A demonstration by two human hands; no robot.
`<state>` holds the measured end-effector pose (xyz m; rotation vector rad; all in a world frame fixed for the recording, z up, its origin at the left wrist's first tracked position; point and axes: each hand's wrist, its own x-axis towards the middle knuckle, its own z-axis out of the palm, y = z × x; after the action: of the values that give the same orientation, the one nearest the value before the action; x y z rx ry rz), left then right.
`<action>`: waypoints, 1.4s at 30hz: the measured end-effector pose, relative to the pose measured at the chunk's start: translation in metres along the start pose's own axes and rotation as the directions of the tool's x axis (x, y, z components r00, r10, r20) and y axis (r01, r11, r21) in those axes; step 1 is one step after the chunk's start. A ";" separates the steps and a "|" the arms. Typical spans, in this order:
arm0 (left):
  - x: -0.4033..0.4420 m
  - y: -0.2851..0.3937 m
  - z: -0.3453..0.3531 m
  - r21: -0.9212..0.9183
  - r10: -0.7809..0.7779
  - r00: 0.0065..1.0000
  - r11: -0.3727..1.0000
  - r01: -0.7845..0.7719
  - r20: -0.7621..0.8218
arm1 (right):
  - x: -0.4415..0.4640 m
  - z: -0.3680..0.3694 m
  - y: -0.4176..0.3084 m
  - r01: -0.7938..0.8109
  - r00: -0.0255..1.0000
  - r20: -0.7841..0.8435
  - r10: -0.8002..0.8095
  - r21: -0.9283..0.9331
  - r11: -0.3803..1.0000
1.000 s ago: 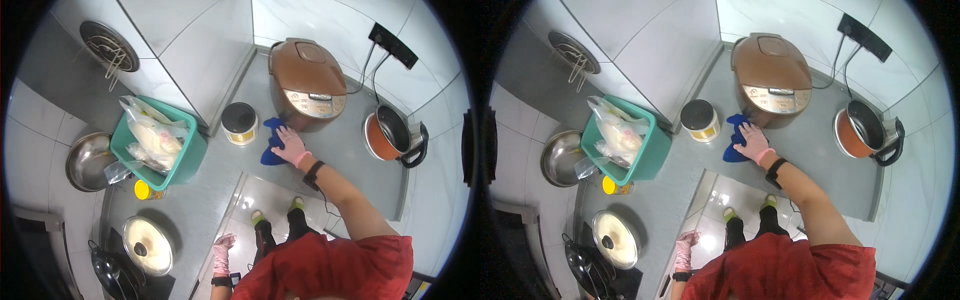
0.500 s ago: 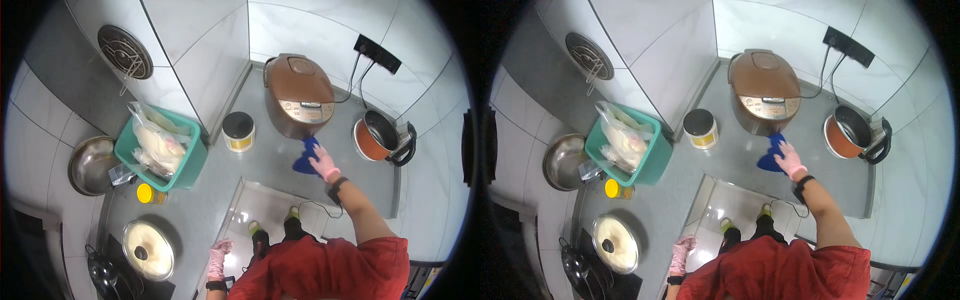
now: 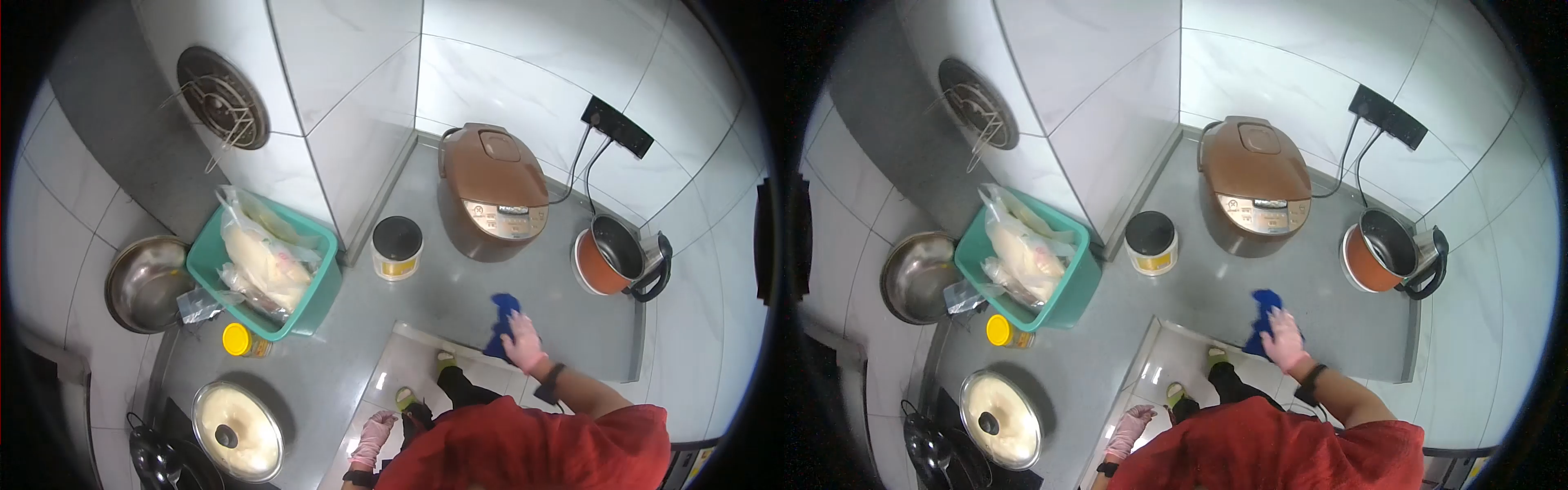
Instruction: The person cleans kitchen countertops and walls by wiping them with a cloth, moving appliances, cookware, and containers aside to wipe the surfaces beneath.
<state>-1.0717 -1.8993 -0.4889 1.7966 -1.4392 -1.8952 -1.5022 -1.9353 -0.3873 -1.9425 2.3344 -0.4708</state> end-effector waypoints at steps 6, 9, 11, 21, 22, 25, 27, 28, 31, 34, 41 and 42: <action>0.006 0.018 0.003 -0.155 -0.024 0.993 0.988 0.005 -0.116 | 0.181 0.044 -0.063 0.168 0.980 0.066 -0.185 0.203 0.965; 0.007 -0.006 0.008 -0.334 -0.054 0.990 0.943 0.008 -0.128 | 0.235 0.064 -0.093 0.063 0.996 0.039 -0.083 0.359 0.931; 0.015 -0.027 0.011 -0.374 -0.094 0.986 0.927 0.037 -0.135 | 0.257 0.080 -0.100 0.051 0.999 0.000 -0.054 0.361 0.931; 0.029 0.015 0.023 -0.237 -0.074 0.991 0.970 0.047 -0.108 | 0.240 0.070 -0.080 -0.030 0.992 -0.085 0.095 0.571 0.820; 0.024 0.025 0.019 -0.244 -0.091 0.988 0.968 0.058 -0.125 | 0.233 0.067 -0.072 0.012 0.991 -0.118 0.064 0.556 0.831; 0.021 0.009 0.013 -0.262 0.024 0.983 0.962 -0.071 -0.179 | 0.214 0.053 -0.045 0.006 0.993 -0.104 0.056 0.517 0.856; 0.017 -0.001 0.012 -0.290 0.026 0.983 0.954 -0.078 -0.180 | 0.199 0.030 -0.034 -0.080 0.994 -0.017 0.106 0.539 0.839; 0.018 -0.004 0.012 -0.313 0.042 0.984 0.945 -0.096 -0.174 | 0.193 0.024 -0.024 -0.061 0.994 -0.046 0.097 0.503 0.862; 0.030 -0.025 0.016 -0.202 -0.007 0.983 0.979 -0.031 -0.182 | 0.171 0.004 0.010 -0.106 0.988 -0.069 0.140 0.360 0.927; 0.019 -0.012 0.016 -0.048 -0.012 0.982 0.999 0.003 -0.186 | 0.155 -0.019 0.041 -0.256 0.965 -0.009 0.263 0.186 0.948; 0.030 0.028 0.011 -0.085 -0.049 0.994 0.996 0.041 -0.093 | 0.151 -0.015 -0.033 0.018 0.939 0.342 0.028 -0.132 0.991; 0.033 0.030 0.011 -0.052 -0.045 0.994 0.998 0.040 -0.104 | 0.167 -0.006 -0.042 0.019 0.948 0.316 0.023 -0.127 0.992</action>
<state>-1.1037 -1.9321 -0.4922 1.8878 -1.3176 -1.8100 -1.4968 -2.1030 -0.3459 -1.8996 2.2059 -0.0014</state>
